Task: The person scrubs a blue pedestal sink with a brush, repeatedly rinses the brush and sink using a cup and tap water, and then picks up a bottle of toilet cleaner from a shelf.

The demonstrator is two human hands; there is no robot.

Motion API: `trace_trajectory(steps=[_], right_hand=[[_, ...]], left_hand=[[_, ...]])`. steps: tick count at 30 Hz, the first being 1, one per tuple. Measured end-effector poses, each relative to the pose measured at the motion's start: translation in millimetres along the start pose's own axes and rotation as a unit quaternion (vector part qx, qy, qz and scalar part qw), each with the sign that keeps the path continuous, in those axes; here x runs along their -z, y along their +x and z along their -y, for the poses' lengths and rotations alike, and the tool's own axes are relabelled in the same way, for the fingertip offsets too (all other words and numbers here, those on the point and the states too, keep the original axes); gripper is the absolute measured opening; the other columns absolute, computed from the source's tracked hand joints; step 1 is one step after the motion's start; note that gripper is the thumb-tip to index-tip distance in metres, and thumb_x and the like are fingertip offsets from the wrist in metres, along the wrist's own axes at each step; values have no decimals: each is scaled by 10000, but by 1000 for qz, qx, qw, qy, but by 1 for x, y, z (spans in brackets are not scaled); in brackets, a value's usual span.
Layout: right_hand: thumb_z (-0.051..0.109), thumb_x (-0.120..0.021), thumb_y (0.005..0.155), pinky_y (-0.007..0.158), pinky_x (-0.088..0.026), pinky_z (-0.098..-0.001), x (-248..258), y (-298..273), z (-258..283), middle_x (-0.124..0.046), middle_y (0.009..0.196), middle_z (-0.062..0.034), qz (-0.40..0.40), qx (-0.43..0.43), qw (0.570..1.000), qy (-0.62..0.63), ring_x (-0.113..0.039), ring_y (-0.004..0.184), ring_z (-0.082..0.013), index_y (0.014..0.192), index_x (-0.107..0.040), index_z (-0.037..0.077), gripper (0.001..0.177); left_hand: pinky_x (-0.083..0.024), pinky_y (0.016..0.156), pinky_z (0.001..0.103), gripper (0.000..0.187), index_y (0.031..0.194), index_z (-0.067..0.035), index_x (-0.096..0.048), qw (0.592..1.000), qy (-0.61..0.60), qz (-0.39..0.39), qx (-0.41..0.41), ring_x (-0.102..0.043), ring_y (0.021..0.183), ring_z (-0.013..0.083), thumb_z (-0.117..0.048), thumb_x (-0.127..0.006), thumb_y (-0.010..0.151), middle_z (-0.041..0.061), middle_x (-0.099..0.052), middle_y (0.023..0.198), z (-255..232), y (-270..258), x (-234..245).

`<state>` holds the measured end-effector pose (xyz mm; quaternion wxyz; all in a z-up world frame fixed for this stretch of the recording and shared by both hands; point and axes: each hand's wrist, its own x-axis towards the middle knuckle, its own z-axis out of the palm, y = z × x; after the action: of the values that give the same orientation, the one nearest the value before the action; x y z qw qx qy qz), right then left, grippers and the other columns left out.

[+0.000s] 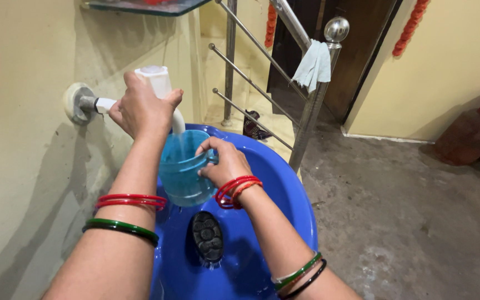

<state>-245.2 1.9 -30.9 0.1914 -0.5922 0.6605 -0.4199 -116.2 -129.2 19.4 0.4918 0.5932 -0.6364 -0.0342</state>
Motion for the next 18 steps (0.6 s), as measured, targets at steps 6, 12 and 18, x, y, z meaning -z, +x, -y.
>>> trace_trajectory(steps=[6,12,18], right_hand=[[100,-875,654,803,-590,-379,-5,3,-1,-762,900,-79,-1,-11,1000,0,-753,910,-249,989,-721,189,379],[99,-892,636,876,-567,-397,-12,8,-5,-755,1001,-97,-14,7,1000,-11,-720,1003,-289,988,-726,190,399],[113,-906,618,891,-559,-406,-13,15,-7,-752,1032,-107,-22,16,999,-19,-710,1023,-305,975,-730,192,405]], left_hand=[[-310,1037,482,895,1299,-45,-400,999,8,2,-44,-674,1049,375,-459,-938,715,209,-737,1056,11,-7,-4],[-268,1099,562,942,1317,-27,-373,997,-19,18,-73,-633,1141,391,-482,-947,725,214,-709,1141,19,-6,-5],[-380,1062,545,1044,1426,-50,-409,994,-61,67,-61,-500,1315,413,-370,-959,598,212,-484,1451,30,-15,16]])
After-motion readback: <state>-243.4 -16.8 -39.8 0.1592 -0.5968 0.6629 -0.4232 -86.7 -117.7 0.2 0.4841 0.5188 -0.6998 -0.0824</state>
